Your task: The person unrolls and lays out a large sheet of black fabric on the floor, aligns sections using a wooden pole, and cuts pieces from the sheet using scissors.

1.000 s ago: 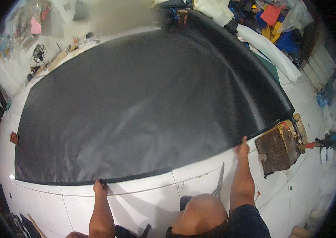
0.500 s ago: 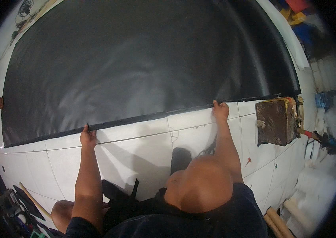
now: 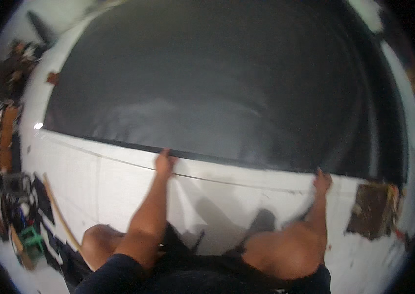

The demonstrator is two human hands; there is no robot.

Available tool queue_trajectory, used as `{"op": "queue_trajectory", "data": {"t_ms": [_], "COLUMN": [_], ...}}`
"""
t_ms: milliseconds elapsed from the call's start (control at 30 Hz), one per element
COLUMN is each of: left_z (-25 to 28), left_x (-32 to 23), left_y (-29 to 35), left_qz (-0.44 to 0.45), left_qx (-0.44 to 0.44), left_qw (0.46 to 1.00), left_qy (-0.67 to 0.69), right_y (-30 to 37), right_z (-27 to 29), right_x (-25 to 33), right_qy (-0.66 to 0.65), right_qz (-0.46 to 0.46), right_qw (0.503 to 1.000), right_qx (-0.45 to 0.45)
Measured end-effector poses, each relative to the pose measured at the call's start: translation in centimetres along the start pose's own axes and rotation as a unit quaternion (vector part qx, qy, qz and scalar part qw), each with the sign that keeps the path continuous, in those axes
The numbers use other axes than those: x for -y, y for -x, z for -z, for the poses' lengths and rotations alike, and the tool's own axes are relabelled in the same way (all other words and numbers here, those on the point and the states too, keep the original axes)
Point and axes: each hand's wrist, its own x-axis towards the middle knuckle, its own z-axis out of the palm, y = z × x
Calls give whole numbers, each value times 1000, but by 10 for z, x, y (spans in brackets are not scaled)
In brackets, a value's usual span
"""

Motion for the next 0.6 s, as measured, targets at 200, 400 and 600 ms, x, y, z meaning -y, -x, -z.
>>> {"op": "queue_trajectory", "data": {"t_ms": [200, 400, 600], "left_z": [-8, -8, -7], "left_x": [-18, -37, -27], "left_y": [18, 31, 31], "left_qz": [-35, 35, 34], "left_qx": [-68, -111, -81], "left_qw": [997, 992, 995], "left_qy": [12, 50, 50], "right_y": [45, 231, 234], "right_z": [-48, -179, -171], "right_x": [27, 139, 93], "right_qy": [376, 387, 484], "right_qz": [170, 483, 448], "right_qw": [902, 745, 665], "right_qx": [-127, 251, 351]}}
